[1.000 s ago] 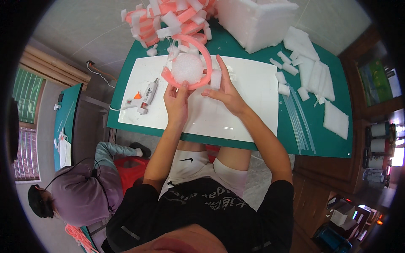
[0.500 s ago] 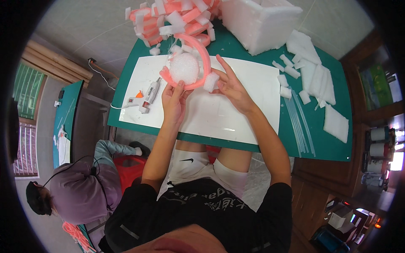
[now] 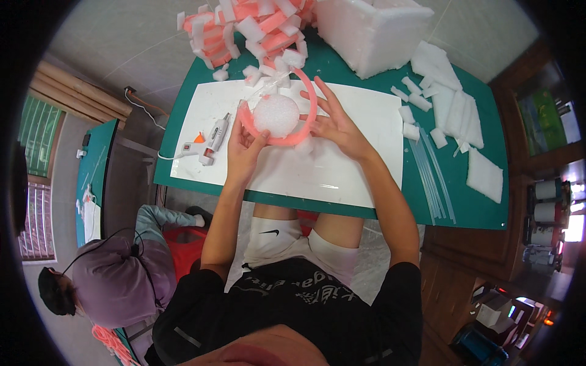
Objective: Using a hot glue gun to assemble small foam blocks into a structure.
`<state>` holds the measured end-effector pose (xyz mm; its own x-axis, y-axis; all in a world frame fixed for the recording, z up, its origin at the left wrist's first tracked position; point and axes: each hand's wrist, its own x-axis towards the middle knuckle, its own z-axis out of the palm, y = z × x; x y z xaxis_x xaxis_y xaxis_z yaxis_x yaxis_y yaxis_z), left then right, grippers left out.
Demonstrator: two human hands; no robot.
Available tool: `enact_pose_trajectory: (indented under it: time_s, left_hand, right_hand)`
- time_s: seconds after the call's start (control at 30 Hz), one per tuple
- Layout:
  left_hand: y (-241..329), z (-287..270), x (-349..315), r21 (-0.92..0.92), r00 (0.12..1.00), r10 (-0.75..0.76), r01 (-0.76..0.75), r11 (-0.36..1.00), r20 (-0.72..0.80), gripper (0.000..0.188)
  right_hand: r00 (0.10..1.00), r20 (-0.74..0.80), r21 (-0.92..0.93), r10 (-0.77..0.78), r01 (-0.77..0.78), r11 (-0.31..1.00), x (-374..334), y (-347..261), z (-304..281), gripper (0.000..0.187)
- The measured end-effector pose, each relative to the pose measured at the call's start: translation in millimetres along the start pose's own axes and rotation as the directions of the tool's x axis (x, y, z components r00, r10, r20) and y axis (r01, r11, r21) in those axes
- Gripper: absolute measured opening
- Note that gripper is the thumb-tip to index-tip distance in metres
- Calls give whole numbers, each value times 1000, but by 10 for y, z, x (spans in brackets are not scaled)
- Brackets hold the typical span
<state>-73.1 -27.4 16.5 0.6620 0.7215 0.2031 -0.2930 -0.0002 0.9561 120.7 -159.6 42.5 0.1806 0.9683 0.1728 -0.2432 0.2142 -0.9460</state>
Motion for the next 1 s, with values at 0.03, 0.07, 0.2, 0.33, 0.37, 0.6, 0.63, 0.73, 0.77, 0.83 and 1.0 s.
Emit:
enact_pose_trajectory:
  time_s: [0.03, 0.07, 0.2, 0.33, 0.37, 0.6, 0.63, 0.73, 0.77, 0.83, 1.0]
  left_hand:
    - [11, 15, 5, -17, 1000, 26, -26, 1000, 11, 69]
    - [17, 27, 10, -35, 998, 52, -51, 998, 21, 75]
    - [-19, -7, 21, 17, 995, 94, -94, 995, 13, 84]
    - [16, -17, 43, 55, 995, 74, -78, 995, 73, 71]
    - [19, -17, 48, 79, 992, 87, -95, 992, 89, 68]
    - [62, -16, 27, 115, 989, 83, -97, 989, 121, 66]
    - [81, -8, 27, 119, 989, 74, -89, 989, 131, 66]
    - [74, -9, 37, 137, 987, 75, -95, 986, 141, 67]
    - [72, -14, 39, 151, 986, 87, -108, 983, 142, 66]
    - [85, -16, 40, 160, 987, 75, -98, 982, 145, 66]
    - [101, -25, 53, 232, 986, 51, -87, 969, 158, 65]
  right_hand:
    - [1000, -25, -73, -17, 15, 997, 9, 8, 23, 84]
    - [1000, -25, -75, -17, 15, 997, 21, 22, 37, 84]
    - [994, -39, -163, -103, 95, 982, 38, 67, 46, 76]
    - [997, -51, -115, -58, 52, 992, 24, 36, 51, 72]
    - [997, -52, -114, -58, 51, 992, 23, 40, 44, 72]
    - [994, -52, -118, -100, 93, 989, 34, 94, 41, 69]
    - [994, -46, -126, -102, 95, 987, 29, 96, 44, 69]
    - [994, -53, -147, -97, 88, 985, 20, 84, 54, 69]
    - [994, -52, -147, -97, 88, 985, 17, 86, 60, 69]
    - [995, -49, -175, -91, 81, 981, 9, 88, 62, 67]
    - [987, -45, -325, -151, 128, 937, 3, 176, 11, 59]
